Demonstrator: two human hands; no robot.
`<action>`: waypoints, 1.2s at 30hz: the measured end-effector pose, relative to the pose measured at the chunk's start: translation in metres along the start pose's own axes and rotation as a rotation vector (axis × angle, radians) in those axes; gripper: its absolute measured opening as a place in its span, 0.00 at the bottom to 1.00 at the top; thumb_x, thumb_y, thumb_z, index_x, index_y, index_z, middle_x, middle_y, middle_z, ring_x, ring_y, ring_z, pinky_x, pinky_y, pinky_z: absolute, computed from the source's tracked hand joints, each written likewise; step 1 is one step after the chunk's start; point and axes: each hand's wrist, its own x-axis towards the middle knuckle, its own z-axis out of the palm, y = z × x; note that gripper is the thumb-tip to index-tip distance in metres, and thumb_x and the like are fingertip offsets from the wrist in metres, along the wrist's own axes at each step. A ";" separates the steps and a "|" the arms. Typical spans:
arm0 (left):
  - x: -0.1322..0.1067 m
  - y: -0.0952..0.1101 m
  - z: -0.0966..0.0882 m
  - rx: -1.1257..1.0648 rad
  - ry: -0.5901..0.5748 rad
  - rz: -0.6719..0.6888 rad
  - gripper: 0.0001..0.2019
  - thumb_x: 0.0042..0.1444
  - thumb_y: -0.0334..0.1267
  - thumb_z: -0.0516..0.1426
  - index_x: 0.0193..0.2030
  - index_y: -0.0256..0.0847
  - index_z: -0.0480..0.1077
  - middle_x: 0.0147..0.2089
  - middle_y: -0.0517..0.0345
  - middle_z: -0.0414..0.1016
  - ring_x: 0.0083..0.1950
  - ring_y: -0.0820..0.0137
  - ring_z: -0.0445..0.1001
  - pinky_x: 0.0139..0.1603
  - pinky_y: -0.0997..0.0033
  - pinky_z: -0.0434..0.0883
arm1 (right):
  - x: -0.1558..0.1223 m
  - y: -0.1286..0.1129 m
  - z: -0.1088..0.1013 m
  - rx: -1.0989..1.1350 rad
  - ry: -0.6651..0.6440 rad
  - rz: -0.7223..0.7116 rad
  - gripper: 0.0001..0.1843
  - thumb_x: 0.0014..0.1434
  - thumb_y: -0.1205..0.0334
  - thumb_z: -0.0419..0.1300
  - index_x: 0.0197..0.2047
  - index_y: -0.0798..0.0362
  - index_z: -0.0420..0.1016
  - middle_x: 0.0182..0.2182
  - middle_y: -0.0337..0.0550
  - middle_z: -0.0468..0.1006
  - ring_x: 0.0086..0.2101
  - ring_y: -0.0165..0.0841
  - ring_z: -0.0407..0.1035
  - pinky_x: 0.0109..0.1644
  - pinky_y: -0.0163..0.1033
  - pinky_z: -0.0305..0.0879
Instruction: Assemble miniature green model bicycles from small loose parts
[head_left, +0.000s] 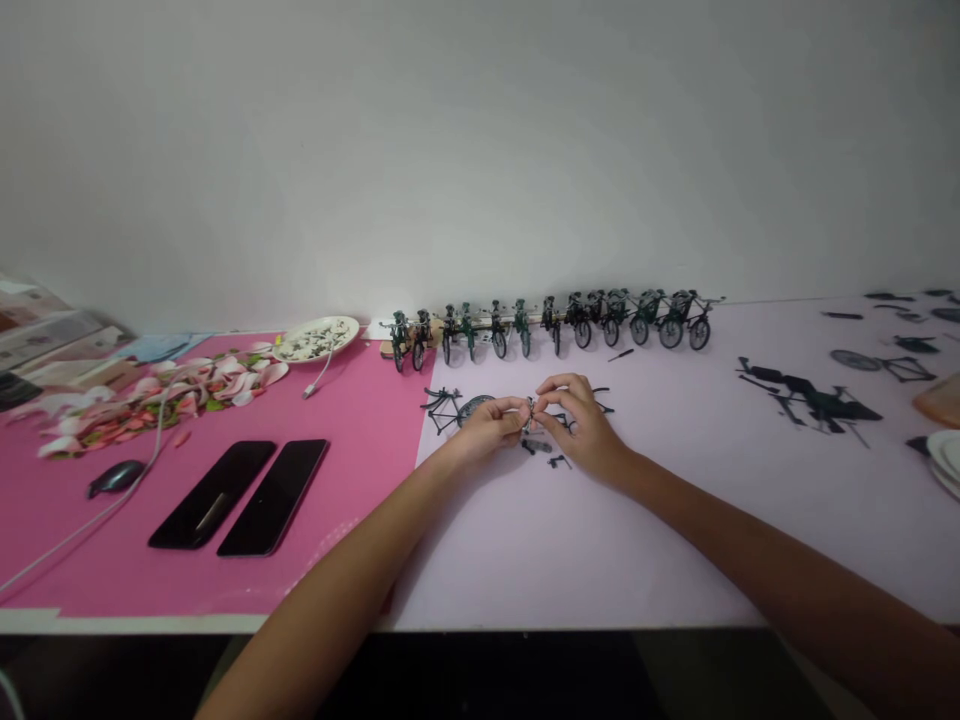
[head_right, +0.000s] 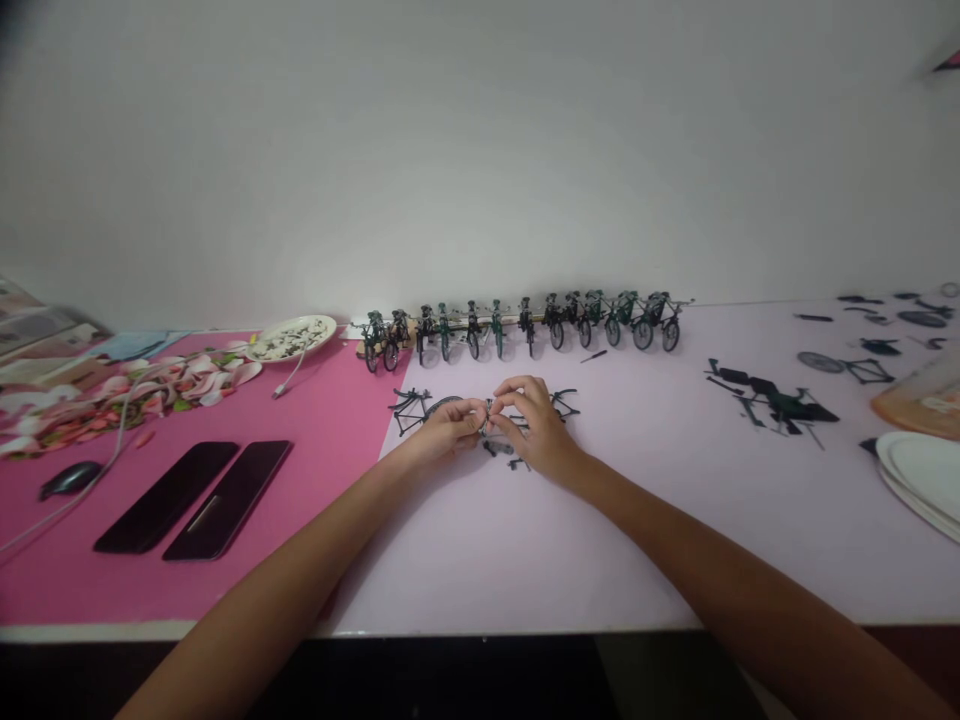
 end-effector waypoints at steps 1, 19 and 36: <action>0.001 -0.001 -0.001 0.006 0.000 0.000 0.27 0.41 0.55 0.75 0.33 0.35 0.71 0.30 0.58 0.73 0.20 0.84 0.51 0.23 0.73 0.43 | 0.000 0.000 0.001 0.015 -0.003 0.003 0.05 0.70 0.59 0.59 0.40 0.47 0.73 0.46 0.49 0.73 0.52 0.44 0.68 0.60 0.56 0.66; 0.008 -0.008 -0.011 0.086 -0.061 0.051 0.29 0.42 0.59 0.74 0.32 0.35 0.71 0.28 0.60 0.72 0.19 0.84 0.53 0.23 0.75 0.46 | -0.001 0.004 0.009 0.865 -0.003 0.629 0.29 0.49 0.52 0.77 0.48 0.45 0.70 0.35 0.35 0.79 0.31 0.34 0.78 0.42 0.47 0.77; 0.011 -0.015 -0.010 0.060 -0.022 0.081 0.29 0.39 0.58 0.75 0.31 0.34 0.72 0.25 0.58 0.75 0.17 0.84 0.54 0.21 0.75 0.47 | -0.003 0.010 0.008 0.711 0.016 0.548 0.24 0.49 0.49 0.77 0.44 0.47 0.75 0.33 0.39 0.81 0.31 0.35 0.77 0.40 0.45 0.75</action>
